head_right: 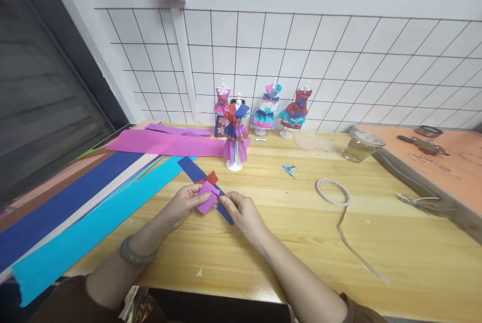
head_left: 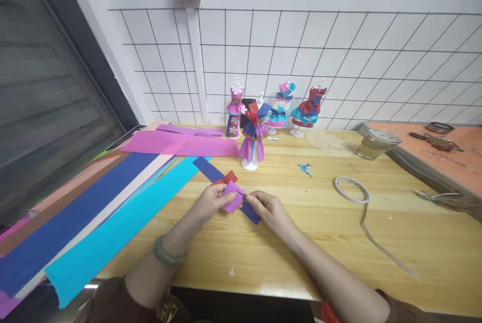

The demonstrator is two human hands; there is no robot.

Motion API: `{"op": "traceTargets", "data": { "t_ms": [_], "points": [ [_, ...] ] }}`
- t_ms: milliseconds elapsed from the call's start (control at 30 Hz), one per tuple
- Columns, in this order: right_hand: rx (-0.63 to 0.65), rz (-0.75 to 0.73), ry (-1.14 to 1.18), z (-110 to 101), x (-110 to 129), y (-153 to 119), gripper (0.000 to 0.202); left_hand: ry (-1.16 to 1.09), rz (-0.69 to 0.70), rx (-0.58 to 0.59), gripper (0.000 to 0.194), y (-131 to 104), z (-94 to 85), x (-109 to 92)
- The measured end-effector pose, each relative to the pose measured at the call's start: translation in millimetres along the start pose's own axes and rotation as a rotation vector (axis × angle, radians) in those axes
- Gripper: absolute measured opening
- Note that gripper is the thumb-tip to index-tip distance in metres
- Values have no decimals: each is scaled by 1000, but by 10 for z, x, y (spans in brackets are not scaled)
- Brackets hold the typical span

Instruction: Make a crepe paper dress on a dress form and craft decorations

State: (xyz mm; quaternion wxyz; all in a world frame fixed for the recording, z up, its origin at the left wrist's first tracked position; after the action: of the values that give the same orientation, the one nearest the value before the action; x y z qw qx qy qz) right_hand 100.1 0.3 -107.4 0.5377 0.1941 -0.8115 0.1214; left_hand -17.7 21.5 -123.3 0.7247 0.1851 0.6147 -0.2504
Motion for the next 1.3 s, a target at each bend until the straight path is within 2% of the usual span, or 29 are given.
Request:
{"op": "traceTargets", "data": {
  "t_ms": [300, 567, 667, 833, 1000, 1167, 1300],
  "points": [
    [24, 3, 41, 5, 84, -19, 40, -9, 28, 25, 32, 6, -3, -37],
    [101, 91, 239, 65, -30, 14, 43, -59, -13, -5, 35, -3, -32, -19],
    [123, 92, 260, 84, -35, 22, 43, -127, -51, 9, 33, -22, -6, -12],
    [118, 56, 212, 50, 25, 12, 43, -326, -120, 108, 22, -62, 80, 23],
    [133, 15, 212, 34, 79, -9, 40, -434, -110, 142, 16, -66, 61, 49],
    [177, 19, 206, 87, 70, -18, 43, -385, -102, 159, 24, -59, 94, 22],
    [147, 16, 147, 61, 65, -17, 44, -266, -109, 152, 27, -59, 126, -13]
  ]
}}
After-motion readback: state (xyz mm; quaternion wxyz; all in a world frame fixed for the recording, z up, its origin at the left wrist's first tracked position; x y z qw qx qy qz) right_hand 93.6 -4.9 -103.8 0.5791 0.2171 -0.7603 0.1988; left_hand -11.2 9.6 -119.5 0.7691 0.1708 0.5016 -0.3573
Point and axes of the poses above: each hand's wrist, its own y-axis towards the middle knuckle, its own z-axis out of the palm, x = y × z, the point moved 9 cm from there along y, towards the middle knuckle, and after that the axes turned 11 degrees about x, right-handed, at the moved point
